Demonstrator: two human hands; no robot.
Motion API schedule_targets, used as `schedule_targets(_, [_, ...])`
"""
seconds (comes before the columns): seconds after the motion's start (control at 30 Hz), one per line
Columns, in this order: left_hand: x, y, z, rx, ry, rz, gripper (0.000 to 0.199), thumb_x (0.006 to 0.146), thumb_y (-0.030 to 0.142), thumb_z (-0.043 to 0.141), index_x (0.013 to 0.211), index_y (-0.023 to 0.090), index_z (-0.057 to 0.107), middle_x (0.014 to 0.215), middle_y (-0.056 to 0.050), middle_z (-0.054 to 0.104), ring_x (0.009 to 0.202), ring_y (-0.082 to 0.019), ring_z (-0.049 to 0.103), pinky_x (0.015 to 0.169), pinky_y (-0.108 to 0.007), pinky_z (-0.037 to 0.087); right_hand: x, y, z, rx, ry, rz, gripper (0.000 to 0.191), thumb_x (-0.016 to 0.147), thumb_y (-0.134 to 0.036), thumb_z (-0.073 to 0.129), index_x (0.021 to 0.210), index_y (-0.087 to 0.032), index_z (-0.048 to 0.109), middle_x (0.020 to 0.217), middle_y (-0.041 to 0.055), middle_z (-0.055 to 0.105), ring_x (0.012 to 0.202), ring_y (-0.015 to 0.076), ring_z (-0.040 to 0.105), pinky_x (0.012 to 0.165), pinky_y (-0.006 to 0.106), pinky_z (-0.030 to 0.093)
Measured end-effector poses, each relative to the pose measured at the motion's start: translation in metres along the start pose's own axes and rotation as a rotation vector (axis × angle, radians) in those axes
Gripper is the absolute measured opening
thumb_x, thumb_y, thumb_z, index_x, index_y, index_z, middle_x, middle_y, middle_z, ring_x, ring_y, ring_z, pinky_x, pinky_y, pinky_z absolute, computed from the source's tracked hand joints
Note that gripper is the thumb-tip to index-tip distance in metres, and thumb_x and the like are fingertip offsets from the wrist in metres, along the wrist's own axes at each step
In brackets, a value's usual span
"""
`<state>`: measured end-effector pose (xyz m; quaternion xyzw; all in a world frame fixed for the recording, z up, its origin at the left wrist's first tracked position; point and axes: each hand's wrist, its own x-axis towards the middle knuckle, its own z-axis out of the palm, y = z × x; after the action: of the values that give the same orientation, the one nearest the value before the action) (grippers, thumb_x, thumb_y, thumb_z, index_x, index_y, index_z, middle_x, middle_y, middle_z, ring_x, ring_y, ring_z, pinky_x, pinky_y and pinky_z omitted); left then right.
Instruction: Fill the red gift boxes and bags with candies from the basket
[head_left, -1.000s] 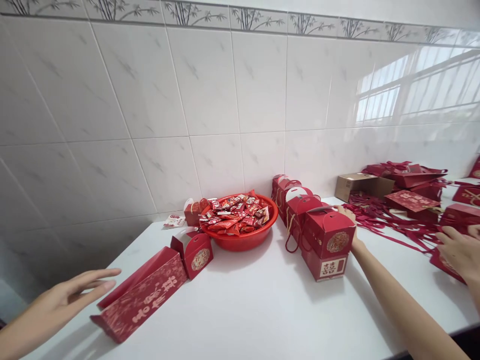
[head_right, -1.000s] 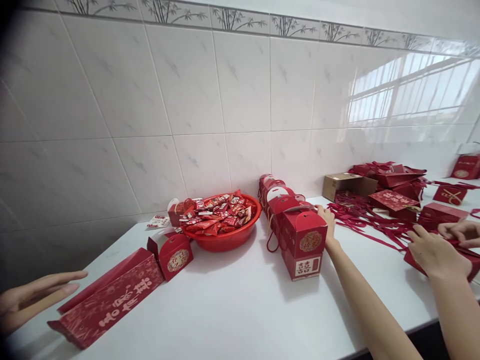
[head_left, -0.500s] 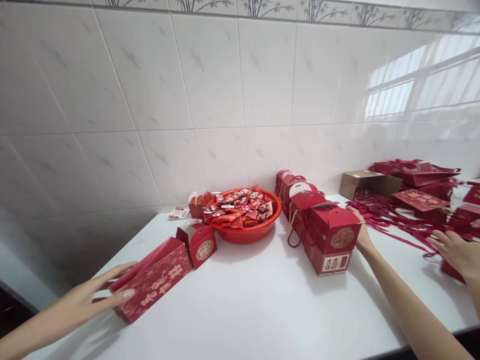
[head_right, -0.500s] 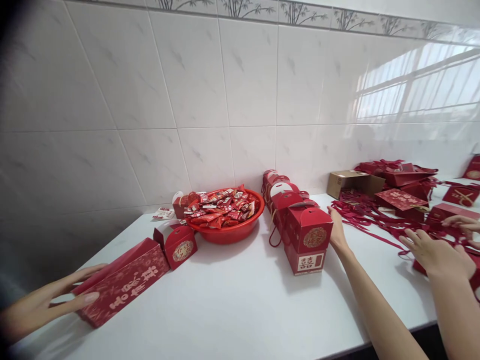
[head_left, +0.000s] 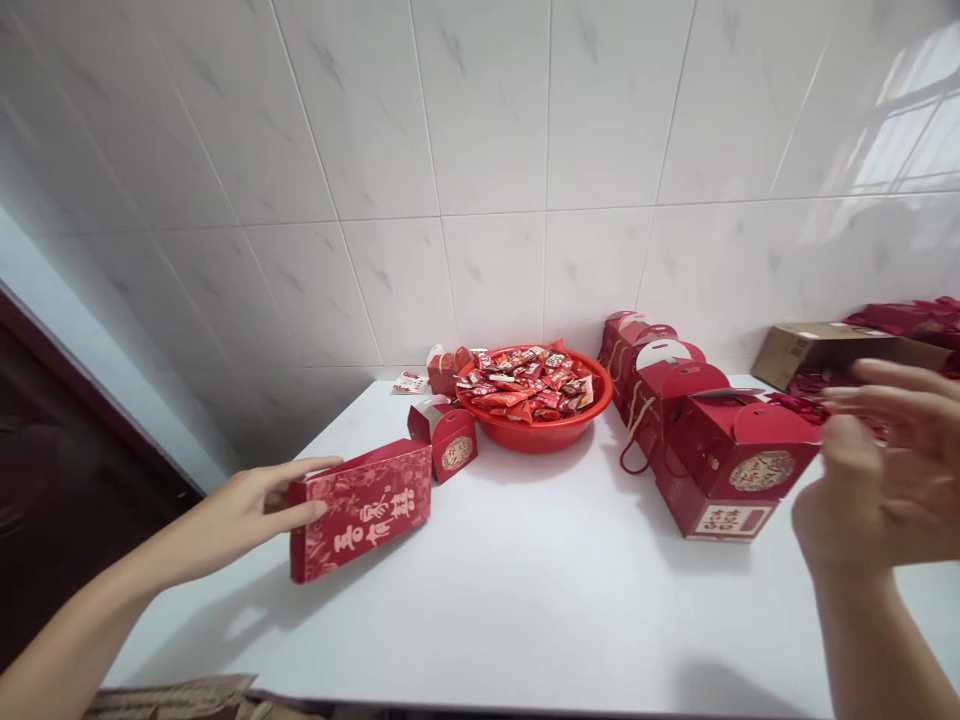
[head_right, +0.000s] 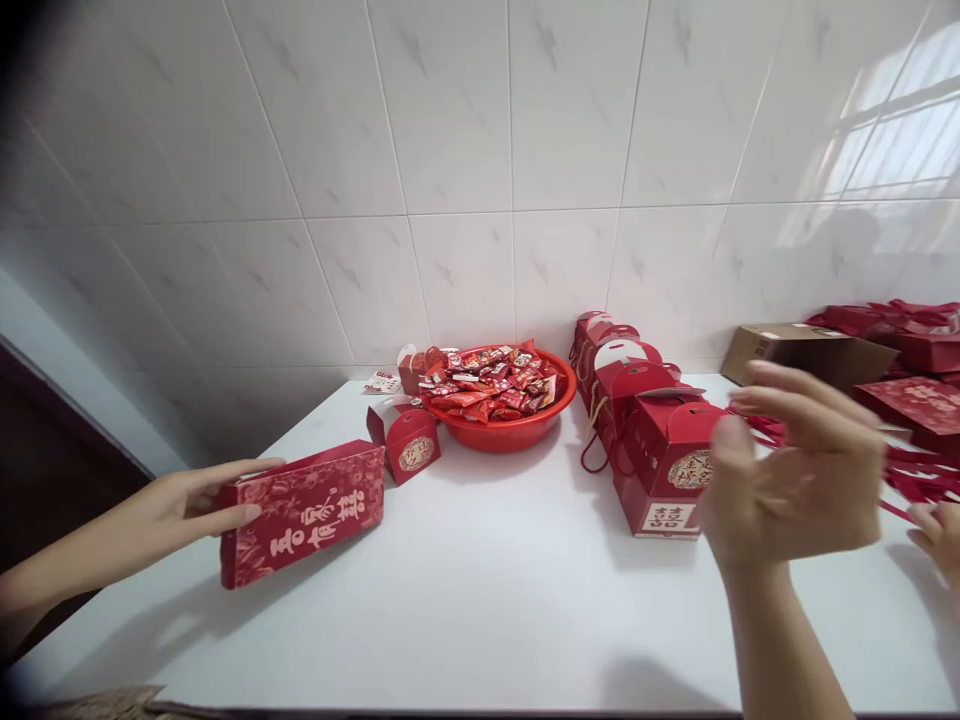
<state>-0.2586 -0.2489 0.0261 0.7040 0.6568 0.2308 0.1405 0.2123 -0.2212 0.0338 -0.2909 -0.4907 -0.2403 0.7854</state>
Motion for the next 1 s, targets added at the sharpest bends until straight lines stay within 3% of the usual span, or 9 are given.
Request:
schedule_targets(0.03, [-0.001, 0.008, -0.003, -0.097, -0.111, -0.038, 0.053, 0.088, 0.047, 0.058, 0.135, 0.021, 0.060, 0.107, -0.003, 0.077, 0.090, -0.025, 0.073, 0.076, -0.031, 0.060, -0.004, -0.012, 0.007, 0.013, -0.068, 0.002, 0.019, 0.085, -0.015, 0.065, 0.096, -0.026, 0.075, 0.100, 0.0039, 0.072, 0.099, 0.0339, 0.067, 0.086, 0.053, 0.051])
schedule_targets(0.1, [-0.002, 0.026, -0.008, -0.163, -0.167, -0.050, 0.057, 0.086, 0.049, 0.060, 0.137, 0.023, 0.059, 0.107, -0.004, 0.077, 0.088, -0.026, 0.073, 0.073, -0.032, 0.061, -0.013, -0.029, 0.019, 0.073, -0.197, -0.040, 0.019, 0.083, -0.010, 0.065, 0.092, -0.025, 0.073, 0.092, 0.0048, 0.072, 0.089, 0.0277, 0.070, 0.079, 0.047, 0.055])
schedule_targets(0.27, [0.002, 0.075, 0.007, 0.051, -0.125, 0.267, 0.057, 0.089, 0.047, 0.059, 0.144, 0.031, 0.053, 0.091, 0.000, 0.077, 0.076, -0.020, 0.071, 0.070, -0.027, 0.057, -0.034, -0.050, 0.041, 0.242, -0.737, -0.134, 0.022, 0.087, -0.009, 0.061, 0.105, -0.020, 0.065, 0.101, 0.0086, 0.072, 0.092, 0.0209, 0.070, 0.077, 0.034, 0.058])
schedule_targets(0.37, [0.009, 0.097, 0.023, 0.107, -0.093, 0.435, 0.054, 0.092, 0.046, 0.057, 0.143, 0.030, 0.054, 0.099, -0.002, 0.077, 0.082, -0.020, 0.071, 0.077, -0.028, 0.056, -0.050, -0.054, 0.051, 0.316, -0.889, -0.078, 0.017, 0.092, -0.014, 0.057, 0.106, -0.019, 0.064, 0.101, 0.0095, 0.071, 0.088, 0.0192, 0.069, 0.076, 0.032, 0.057])
schedule_targets(0.47, [0.023, 0.111, 0.036, 0.101, -0.087, 0.597, 0.037, 0.095, 0.039, 0.055, 0.127, 0.026, 0.067, 0.108, -0.004, 0.076, 0.090, -0.020, 0.071, 0.083, -0.028, 0.054, -0.067, -0.052, 0.057, 0.344, -0.976, 0.036, 0.015, 0.095, -0.018, 0.055, 0.107, -0.020, 0.062, 0.100, 0.0079, 0.069, 0.076, 0.0155, 0.065, 0.069, 0.029, 0.055])
schedule_targets(0.6, [0.042, 0.122, 0.049, 0.088, -0.115, 0.758, 0.020, 0.096, 0.026, 0.054, 0.096, 0.022, 0.074, 0.089, -0.003, 0.074, 0.079, -0.017, 0.067, 0.074, -0.027, 0.051, -0.082, -0.042, 0.061, 0.374, -1.026, 0.205, 0.012, 0.098, -0.025, 0.054, 0.105, -0.020, 0.062, 0.093, 0.0059, 0.068, 0.074, 0.0154, 0.062, 0.068, 0.028, 0.054])
schedule_targets(0.73, [0.055, 0.125, 0.059, 0.074, -0.124, 0.916, 0.022, 0.094, 0.014, 0.053, 0.090, 0.021, 0.073, 0.112, -0.006, 0.071, 0.097, -0.019, 0.064, 0.087, -0.032, 0.050, -0.088, -0.030, 0.064, 0.391, -1.028, 0.357, 0.015, 0.098, -0.031, 0.055, 0.103, -0.021, 0.064, 0.095, 0.0061, 0.070, 0.079, 0.0170, 0.064, 0.070, 0.028, 0.054])
schedule_targets(0.87, [0.061, 0.122, 0.067, 0.049, -0.081, 0.962, 0.031, 0.091, 0.006, 0.051, 0.078, 0.022, 0.075, 0.133, -0.007, 0.061, 0.118, -0.023, 0.057, 0.098, -0.038, 0.048, -0.089, -0.020, 0.066, 0.358, -0.980, 0.461, 0.018, 0.095, -0.032, 0.058, 0.108, -0.021, 0.065, 0.105, 0.0064, 0.070, 0.084, 0.0174, 0.064, 0.079, 0.031, 0.053])
schedule_targets(1.0, [0.065, 0.120, 0.071, -0.035, -0.077, 0.948, 0.034, 0.092, 0.007, 0.049, 0.081, 0.023, 0.077, 0.129, -0.008, 0.064, 0.117, -0.022, 0.059, 0.094, -0.035, 0.052, -0.091, -0.016, 0.067, 0.378, -1.058, 0.531, 0.024, 0.090, -0.034, 0.064, 0.110, -0.020, 0.065, 0.104, 0.0058, 0.070, 0.088, 0.0187, 0.064, 0.082, 0.032, 0.050])
